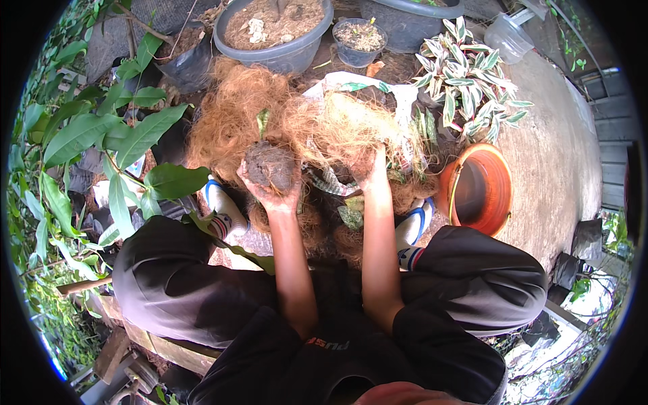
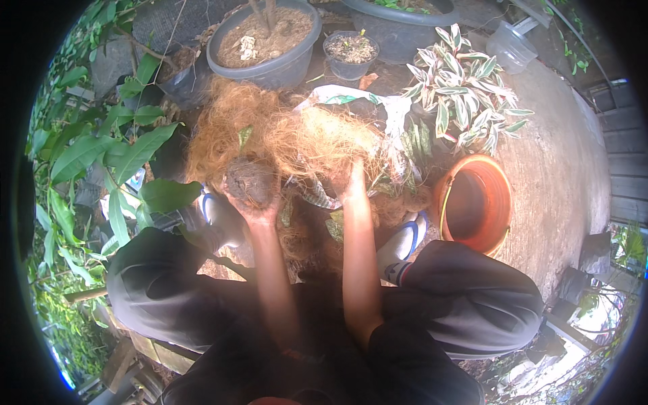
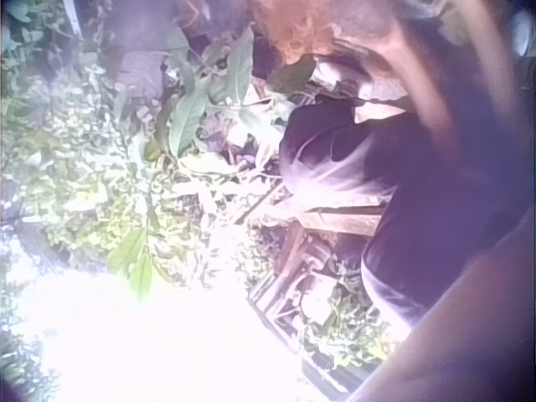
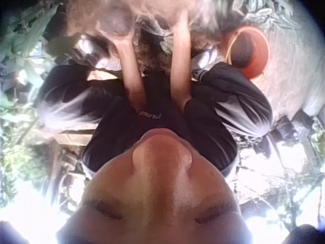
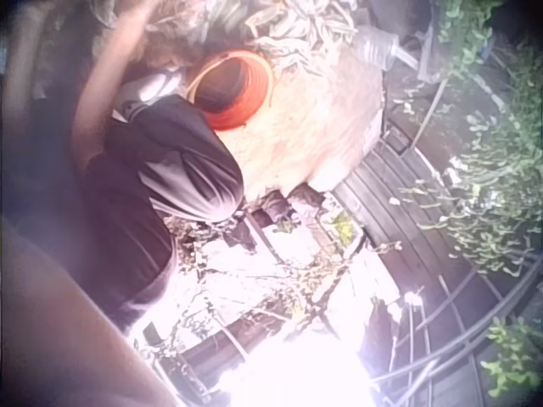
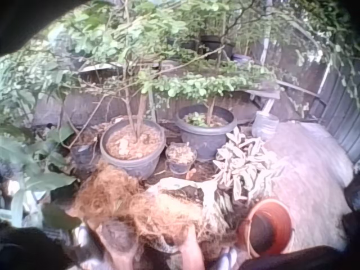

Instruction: The person sits cross-legged and mixes dark soil with shredded coconut fiber by hand. They repeatedly scoop, crumble, and combine the materials into a loose pile, occasionally picking up and breaking apart clumps to ensure even mixing.

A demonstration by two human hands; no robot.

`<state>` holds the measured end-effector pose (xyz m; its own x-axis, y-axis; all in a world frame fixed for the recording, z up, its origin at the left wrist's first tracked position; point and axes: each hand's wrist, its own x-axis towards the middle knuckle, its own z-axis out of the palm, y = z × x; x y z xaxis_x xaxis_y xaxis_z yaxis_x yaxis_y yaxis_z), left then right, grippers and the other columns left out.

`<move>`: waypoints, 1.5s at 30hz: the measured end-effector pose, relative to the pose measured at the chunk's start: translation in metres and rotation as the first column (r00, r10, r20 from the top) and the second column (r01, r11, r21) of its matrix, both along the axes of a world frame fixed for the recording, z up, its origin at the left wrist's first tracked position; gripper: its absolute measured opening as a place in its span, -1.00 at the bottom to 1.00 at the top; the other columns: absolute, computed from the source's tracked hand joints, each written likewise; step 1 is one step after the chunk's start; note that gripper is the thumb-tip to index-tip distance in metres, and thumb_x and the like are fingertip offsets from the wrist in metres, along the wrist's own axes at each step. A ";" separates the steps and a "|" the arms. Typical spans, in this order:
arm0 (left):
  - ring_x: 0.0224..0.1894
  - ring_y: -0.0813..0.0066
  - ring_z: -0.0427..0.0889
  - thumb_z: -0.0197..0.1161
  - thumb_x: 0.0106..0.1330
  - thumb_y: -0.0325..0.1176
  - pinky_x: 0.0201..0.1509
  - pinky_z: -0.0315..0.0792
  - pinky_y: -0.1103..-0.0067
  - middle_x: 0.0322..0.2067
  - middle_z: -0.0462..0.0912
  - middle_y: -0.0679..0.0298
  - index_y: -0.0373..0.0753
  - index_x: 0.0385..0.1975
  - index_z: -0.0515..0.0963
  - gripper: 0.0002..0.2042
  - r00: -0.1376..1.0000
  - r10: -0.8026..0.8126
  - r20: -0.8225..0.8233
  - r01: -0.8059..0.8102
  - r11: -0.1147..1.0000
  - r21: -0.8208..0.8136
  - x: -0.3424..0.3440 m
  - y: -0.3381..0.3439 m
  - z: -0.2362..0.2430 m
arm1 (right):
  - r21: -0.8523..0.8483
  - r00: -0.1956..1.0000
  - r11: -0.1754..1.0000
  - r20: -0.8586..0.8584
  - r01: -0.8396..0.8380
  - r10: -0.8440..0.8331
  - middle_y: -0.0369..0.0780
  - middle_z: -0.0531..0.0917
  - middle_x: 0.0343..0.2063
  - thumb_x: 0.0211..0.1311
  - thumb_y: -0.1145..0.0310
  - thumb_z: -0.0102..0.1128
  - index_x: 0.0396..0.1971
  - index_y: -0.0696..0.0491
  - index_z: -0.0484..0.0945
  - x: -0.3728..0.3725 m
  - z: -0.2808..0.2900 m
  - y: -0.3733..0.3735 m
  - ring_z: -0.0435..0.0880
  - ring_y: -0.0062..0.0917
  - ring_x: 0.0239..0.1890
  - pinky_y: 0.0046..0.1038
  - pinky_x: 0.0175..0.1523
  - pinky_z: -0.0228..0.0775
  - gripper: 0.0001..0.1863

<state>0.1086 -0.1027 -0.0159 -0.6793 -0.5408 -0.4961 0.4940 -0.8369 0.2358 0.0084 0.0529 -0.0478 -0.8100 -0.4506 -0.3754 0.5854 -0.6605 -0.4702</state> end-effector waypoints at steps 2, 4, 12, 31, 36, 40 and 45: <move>-0.11 0.29 0.59 0.08 0.13 0.22 0.04 0.46 0.16 -0.15 0.61 0.31 -0.06 -0.15 0.55 -0.49 0.999 0.040 0.018 -0.040 0.999 -0.010 -0.002 0.005 0.020 | 0.199 1.000 0.980 0.014 -0.030 0.028 -0.11 0.23 0.30 0.37 -0.13 -0.22 0.33 0.01 0.09 0.005 0.010 -0.005 0.14 -0.16 0.35 0.13 0.36 -0.04 -0.31; -0.14 0.30 0.60 0.09 0.13 0.18 0.00 0.50 0.21 -0.17 0.63 0.31 -0.08 -0.16 0.55 -0.51 0.998 0.054 -0.034 -0.054 0.998 0.012 0.000 0.001 0.011 | 0.389 0.998 0.919 0.027 -0.059 0.053 -0.13 0.23 0.30 0.38 -0.11 -0.22 0.33 0.02 0.09 0.011 0.031 -0.013 0.12 -0.18 0.36 0.09 0.37 -0.06 -0.32; -0.30 0.35 0.64 0.12 0.13 0.00 -0.20 0.59 0.41 -0.29 0.65 0.28 -0.15 -0.23 0.57 -0.62 0.992 0.050 -0.119 -0.044 0.998 0.052 -0.008 0.003 0.001 | 0.447 0.939 0.892 -0.273 -0.067 0.208 -0.02 0.09 0.36 0.23 0.22 0.01 0.37 0.11 -0.03 0.011 -0.011 -0.025 0.06 -0.26 0.40 -0.24 0.44 -0.15 -0.25; -0.13 0.29 0.60 0.10 0.14 -0.01 -0.04 0.54 0.36 -0.08 0.58 0.14 -0.20 -0.17 0.55 -0.58 0.969 -0.021 -0.247 0.023 1.000 0.005 -0.001 -0.001 -0.012 | 0.281 1.000 0.960 -0.023 0.003 0.004 -0.17 0.57 -0.01 -0.05 0.64 0.36 0.15 0.13 0.32 0.012 0.011 -0.038 0.57 -0.41 0.01 -0.42 0.03 0.49 -0.32; 0.18 0.06 0.40 0.13 0.12 -0.06 0.25 0.35 0.28 0.16 0.39 -0.06 -0.32 0.02 0.43 -0.46 0.955 -0.093 -0.283 0.083 0.995 -0.046 -0.007 0.006 0.016 | 0.318 0.963 0.909 -0.043 0.267 -0.268 -0.24 0.63 -0.13 0.01 0.51 0.38 -0.03 0.13 0.48 0.006 0.009 -0.030 0.60 -0.55 -0.12 -0.53 -0.17 0.48 -0.54; 0.22 0.00 0.35 0.14 0.10 -0.09 0.26 0.33 0.24 0.16 0.37 -0.09 -0.35 0.04 0.40 -0.44 0.966 -0.107 -0.234 0.093 0.993 -0.067 -0.005 0.000 0.012 | 0.393 0.965 0.884 -0.034 0.252 -0.260 -0.34 0.65 -0.17 0.04 0.43 0.38 -0.08 0.09 0.54 -0.006 -0.001 -0.009 0.56 -0.80 -0.45 -0.75 -0.59 0.30 -0.61; 0.03 0.07 0.51 0.14 0.11 -0.08 0.10 0.46 0.23 0.06 0.47 -0.05 -0.32 -0.09 0.47 -0.53 0.977 -0.121 -0.175 0.109 0.991 -0.073 -0.002 -0.006 -0.001 | 0.306 0.989 0.949 0.097 0.077 -0.112 -0.14 0.59 -0.06 0.00 0.44 0.41 -0.01 0.16 0.53 -0.010 0.016 0.019 0.58 -0.49 -0.06 -0.45 0.00 0.42 -0.52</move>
<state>0.1070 -0.1088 -0.0167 -0.8133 -0.4803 -0.3285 0.4343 -0.8767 0.2065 -0.0014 0.0717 -0.0313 -0.7883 -0.2266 -0.5721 0.5875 -0.5537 -0.5901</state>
